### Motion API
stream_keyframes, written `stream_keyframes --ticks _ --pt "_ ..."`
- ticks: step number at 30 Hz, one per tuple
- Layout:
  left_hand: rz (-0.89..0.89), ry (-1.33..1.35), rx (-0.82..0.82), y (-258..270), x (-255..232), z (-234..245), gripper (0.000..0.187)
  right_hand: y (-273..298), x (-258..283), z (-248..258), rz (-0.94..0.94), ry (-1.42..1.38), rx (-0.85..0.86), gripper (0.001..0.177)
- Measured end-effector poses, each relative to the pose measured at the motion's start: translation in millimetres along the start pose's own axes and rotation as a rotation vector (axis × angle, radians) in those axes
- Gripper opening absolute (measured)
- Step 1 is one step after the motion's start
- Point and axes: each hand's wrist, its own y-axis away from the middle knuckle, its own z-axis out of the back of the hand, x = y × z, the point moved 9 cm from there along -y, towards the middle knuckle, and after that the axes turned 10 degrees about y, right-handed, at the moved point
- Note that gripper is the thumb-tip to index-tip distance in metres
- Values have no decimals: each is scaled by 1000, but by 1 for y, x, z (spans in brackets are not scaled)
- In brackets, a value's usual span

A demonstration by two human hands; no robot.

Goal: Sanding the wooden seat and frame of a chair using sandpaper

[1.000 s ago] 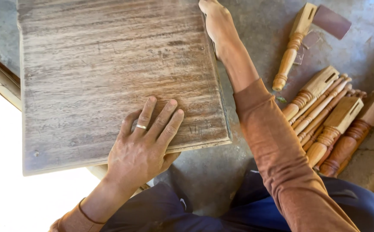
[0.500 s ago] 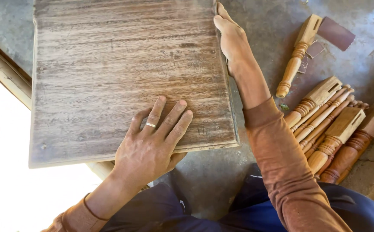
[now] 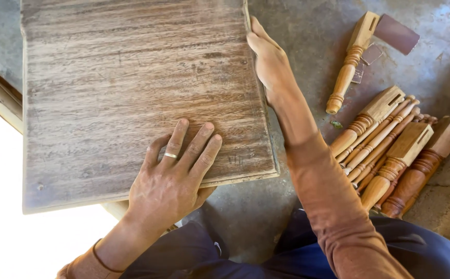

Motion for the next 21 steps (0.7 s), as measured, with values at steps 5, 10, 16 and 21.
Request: stream_keyframes --ticks 5,10,16,21 --pt "-5 0 2 0 0 -2 90 -38 2 -5 17 358 7 53" --pt "-3 27 15 0 0 -3 91 33 -2 -4 44 208 80 59" --pt "-2 -45 22 1 0 -6 93 -10 -5 -7 26 339 65 56" --pt "-4 -24 9 1 0 -3 92 1 7 -10 142 226 107 49"
